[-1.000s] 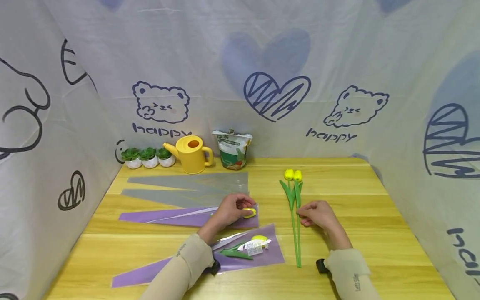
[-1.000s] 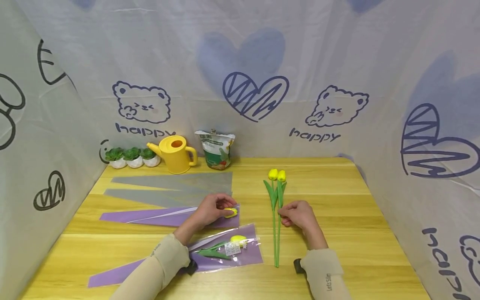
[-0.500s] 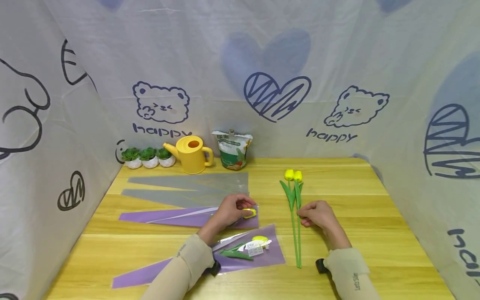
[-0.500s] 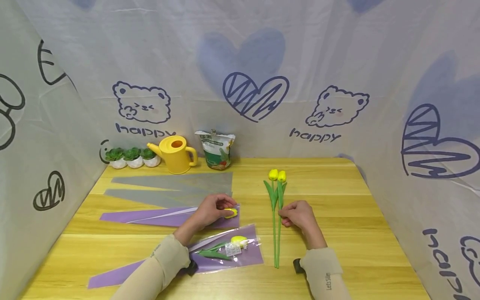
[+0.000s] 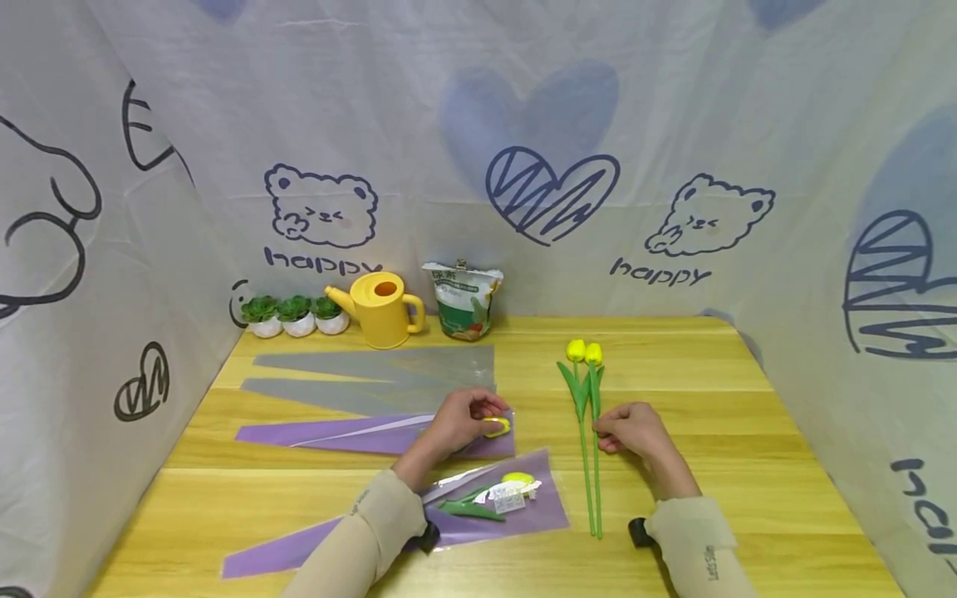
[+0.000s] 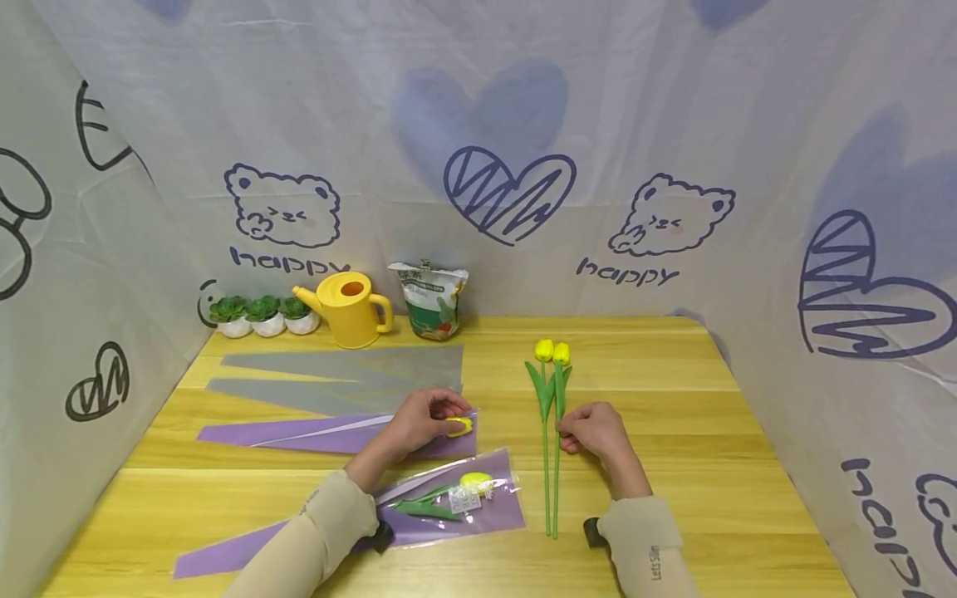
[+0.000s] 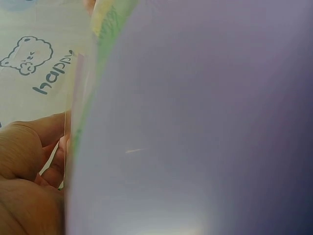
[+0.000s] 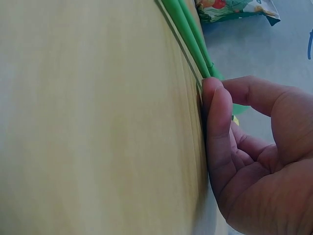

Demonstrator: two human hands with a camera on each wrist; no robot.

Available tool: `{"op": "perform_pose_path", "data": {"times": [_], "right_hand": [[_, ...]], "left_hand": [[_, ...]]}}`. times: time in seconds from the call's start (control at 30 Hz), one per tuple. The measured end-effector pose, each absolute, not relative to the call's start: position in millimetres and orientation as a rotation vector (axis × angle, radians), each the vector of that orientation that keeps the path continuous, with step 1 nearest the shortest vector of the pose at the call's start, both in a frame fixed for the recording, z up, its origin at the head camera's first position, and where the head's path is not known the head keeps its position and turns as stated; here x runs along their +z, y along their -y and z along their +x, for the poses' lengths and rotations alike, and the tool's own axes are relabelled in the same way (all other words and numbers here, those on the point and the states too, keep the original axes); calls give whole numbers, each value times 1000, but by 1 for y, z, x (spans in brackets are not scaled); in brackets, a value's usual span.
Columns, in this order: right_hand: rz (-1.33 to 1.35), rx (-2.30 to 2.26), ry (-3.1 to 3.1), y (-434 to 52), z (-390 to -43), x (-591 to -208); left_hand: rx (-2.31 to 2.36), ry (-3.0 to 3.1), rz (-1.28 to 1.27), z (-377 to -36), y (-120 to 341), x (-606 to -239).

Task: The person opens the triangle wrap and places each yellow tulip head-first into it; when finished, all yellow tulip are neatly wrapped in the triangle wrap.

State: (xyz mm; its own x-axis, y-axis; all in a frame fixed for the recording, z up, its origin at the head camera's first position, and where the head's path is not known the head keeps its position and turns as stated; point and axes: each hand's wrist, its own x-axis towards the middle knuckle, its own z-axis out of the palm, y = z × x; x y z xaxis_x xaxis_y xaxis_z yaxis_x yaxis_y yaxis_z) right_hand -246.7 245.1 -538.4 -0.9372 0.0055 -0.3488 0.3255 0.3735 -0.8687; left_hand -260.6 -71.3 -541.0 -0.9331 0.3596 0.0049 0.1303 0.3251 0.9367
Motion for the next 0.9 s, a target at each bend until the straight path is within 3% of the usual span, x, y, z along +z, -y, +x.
{"op": "perform_pose_path", "data": {"times": [0.9], "right_hand": [[307, -1613, -2337, -244, -247, -539]], "left_hand": [[1664, -2389, 451, -262, 71, -542]]}}
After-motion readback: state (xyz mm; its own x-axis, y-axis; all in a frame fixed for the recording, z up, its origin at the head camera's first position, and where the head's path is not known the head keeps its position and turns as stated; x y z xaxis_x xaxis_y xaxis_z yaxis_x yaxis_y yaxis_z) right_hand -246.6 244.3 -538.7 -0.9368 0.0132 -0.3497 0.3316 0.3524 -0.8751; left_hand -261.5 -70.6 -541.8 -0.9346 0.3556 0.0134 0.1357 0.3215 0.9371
